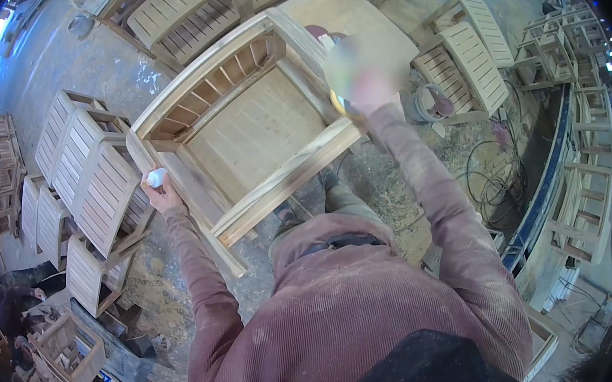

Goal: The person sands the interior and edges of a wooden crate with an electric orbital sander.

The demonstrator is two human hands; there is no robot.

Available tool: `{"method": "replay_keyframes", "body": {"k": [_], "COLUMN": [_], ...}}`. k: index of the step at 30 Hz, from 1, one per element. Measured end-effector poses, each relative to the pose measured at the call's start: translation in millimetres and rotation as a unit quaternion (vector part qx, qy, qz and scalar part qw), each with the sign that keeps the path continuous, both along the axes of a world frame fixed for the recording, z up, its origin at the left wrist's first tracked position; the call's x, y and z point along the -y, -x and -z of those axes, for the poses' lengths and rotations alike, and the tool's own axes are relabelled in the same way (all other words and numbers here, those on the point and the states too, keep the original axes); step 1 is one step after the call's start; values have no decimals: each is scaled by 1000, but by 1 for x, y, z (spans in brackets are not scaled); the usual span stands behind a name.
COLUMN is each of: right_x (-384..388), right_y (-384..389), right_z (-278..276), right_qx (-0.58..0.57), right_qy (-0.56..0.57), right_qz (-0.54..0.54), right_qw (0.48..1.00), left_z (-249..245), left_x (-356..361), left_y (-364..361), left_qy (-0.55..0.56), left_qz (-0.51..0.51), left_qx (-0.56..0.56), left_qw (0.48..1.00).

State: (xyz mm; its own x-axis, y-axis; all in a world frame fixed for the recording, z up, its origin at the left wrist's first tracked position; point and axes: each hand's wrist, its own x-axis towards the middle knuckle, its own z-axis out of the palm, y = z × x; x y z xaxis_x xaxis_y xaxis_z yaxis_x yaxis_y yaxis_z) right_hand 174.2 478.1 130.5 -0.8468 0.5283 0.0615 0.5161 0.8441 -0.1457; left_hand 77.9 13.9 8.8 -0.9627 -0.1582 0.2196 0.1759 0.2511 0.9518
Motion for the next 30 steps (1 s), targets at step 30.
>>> {"method": "replay_keyframes", "body": {"k": [30], "right_x": [-5], "right_y": [132], "right_z": [8], "right_qx": [51], "right_qy": [47], "right_qz": [-12], "right_qw": [998], "left_z": [-4], "left_x": [1], "left_y": [-2], "left_qy": [8], "left_qz": [-25], "left_qx": [17], "left_qw": [999]}}
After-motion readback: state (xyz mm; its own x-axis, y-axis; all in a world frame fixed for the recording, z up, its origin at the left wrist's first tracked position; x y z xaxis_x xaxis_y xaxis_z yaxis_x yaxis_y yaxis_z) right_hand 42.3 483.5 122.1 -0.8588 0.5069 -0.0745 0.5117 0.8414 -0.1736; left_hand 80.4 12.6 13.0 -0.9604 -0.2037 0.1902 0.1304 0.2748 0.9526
